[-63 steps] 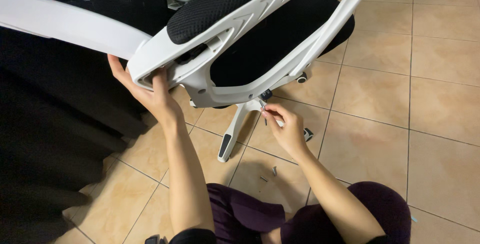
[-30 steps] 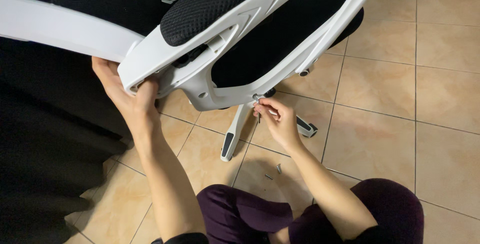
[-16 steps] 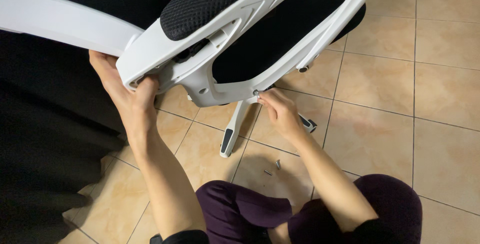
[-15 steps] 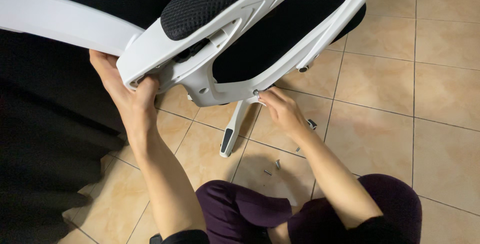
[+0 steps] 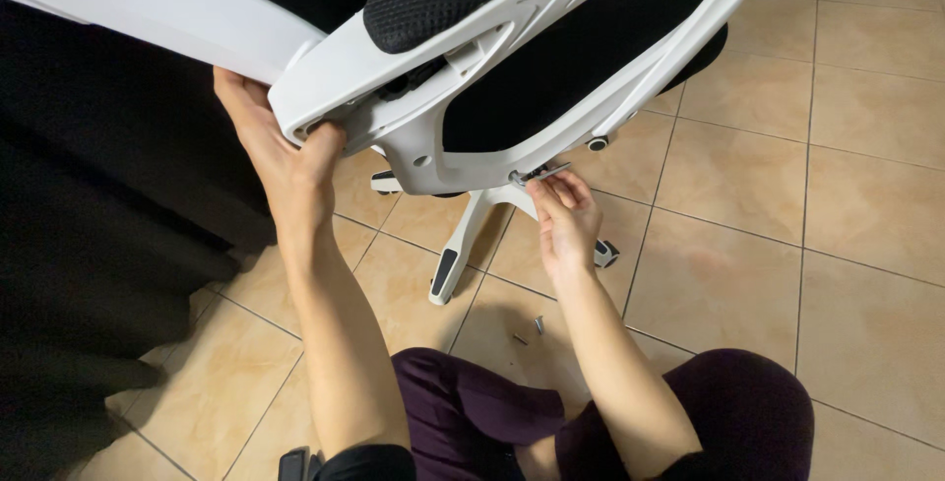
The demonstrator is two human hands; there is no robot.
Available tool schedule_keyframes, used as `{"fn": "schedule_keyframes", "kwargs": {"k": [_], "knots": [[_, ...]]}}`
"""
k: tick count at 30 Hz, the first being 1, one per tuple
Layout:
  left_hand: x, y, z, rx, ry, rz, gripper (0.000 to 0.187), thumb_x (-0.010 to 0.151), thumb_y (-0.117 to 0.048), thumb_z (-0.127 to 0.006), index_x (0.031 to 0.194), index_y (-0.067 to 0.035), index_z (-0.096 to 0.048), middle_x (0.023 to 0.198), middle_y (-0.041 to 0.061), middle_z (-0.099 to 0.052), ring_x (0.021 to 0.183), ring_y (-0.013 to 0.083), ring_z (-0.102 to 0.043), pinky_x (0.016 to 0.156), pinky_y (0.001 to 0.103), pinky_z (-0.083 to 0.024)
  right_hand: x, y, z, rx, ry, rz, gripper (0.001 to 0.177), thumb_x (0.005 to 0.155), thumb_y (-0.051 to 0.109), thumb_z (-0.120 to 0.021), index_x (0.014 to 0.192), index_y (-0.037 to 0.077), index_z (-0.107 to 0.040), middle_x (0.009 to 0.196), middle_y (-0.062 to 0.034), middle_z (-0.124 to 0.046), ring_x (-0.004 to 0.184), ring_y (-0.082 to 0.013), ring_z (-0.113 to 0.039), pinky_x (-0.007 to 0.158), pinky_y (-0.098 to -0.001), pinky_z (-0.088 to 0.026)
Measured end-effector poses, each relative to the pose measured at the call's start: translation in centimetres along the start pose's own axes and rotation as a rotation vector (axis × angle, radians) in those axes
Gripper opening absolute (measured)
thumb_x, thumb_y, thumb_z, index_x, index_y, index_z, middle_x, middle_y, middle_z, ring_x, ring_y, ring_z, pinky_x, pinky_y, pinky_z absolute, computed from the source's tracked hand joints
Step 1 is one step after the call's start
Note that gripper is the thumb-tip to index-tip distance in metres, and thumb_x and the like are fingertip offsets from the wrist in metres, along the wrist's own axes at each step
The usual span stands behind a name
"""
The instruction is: The person sits on the floor and uses an Allen key to tighten screws on the underside of an office chair, securing the backrest frame to the seat. The person repositions the chair and continues fastening multiple screws on different sides of the chair frame.
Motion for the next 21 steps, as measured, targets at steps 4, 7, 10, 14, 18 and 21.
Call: {"fn": "schedule_keyframes", "kwargs": {"k": [4,7,10,14,18,21], "knots": [[0.1,0.2,-0.1,0.0,0.001,0.008,0.096,0.073,-0.003,-0.062,0.16,0.002,-0.019,0.147,0.021,-0.045,0.138,0.0302,-0.046,0.125,0.039,-0.032,-1.7,2.9,-2.6,-0.305,0.091,0.232,0.044,0.088,-0.01,-0.075,0.126,-0.002,-0.055,0.112,-0.0093,-0.066,0.102,-0.0146,-0.067,0.094,-0.0272,-0.058],[0.1,-0.1,0.0,0.006,-0.006,-0.01,0.095,0.075,-0.003,-0.063,0.16,0.002,-0.02,0.147,0.021,-0.046,0.138,0.0292,-0.047,0.126,0.038,-0.031,-3.3,5.3,-5.9,-0.678,0.165,0.466,0.045,0.091,-0.007,-0.074,0.132,0.0,-0.055,0.111,-0.0072,-0.066,0.098,-0.0144,-0.065,0.086,-0.0263,-0.055],[-0.1,-0.4,-0.2,-0.015,-0.015,0.003,0.092,0.076,-0.002,-0.062,0.158,0.003,-0.022,0.143,0.021,-0.048,0.133,0.0286,-0.048,0.123,0.036,-0.031,-6.6,7.3,-9.7,-1.05,0.26,0.908,0.035,0.092,-0.007,-0.075,0.123,0.004,-0.064,0.115,-0.0101,-0.063,0.103,-0.0207,-0.064,0.085,-0.0295,-0.054],[-0.1,-0.7,-0.4,-0.017,-0.023,0.013,0.09,0.076,-0.001,-0.061,0.157,0.003,-0.022,0.141,0.021,-0.049,0.132,0.0283,-0.049,0.121,0.034,-0.031,-9.9,7.3,-12.6,-1.306,0.425,1.312,0.036,0.078,-0.009,-0.072,0.109,0.009,-0.078,0.101,-0.0086,-0.059,0.088,-0.0258,-0.06,0.077,-0.0369,-0.051],[0.1,-1.1,-0.5,0.015,-0.047,0.034,0.092,0.074,-0.002,-0.06,0.157,0.003,-0.021,0.138,0.022,-0.051,0.134,0.0292,-0.051,0.125,0.036,-0.034,-9.4,7.4,-12.0,-1.164,0.387,1.184,0.024,0.083,-0.003,-0.081,0.105,0.005,-0.078,0.082,-0.0058,-0.058,0.063,-0.0167,-0.051,0.057,-0.0312,-0.04],[0.2,-1.3,-0.7,-0.016,-0.045,0.018,0.091,0.075,-0.002,-0.06,0.157,0.003,-0.021,0.142,0.023,-0.05,0.134,0.0291,-0.049,0.123,0.035,-0.031,-7.9,4.9,-10.1,-0.935,0.241,0.727,0.022,0.083,0.002,-0.085,0.104,0.002,-0.078,0.077,-0.003,-0.058,0.056,-0.0106,-0.043,0.051,-0.0281,-0.033]]}}
Point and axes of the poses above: each hand's wrist, its own x-axis towards the middle knuckle, its own z-axis out of the back of the hand, y = z × x, the point moved 8 cm from there along x, towards the middle knuckle
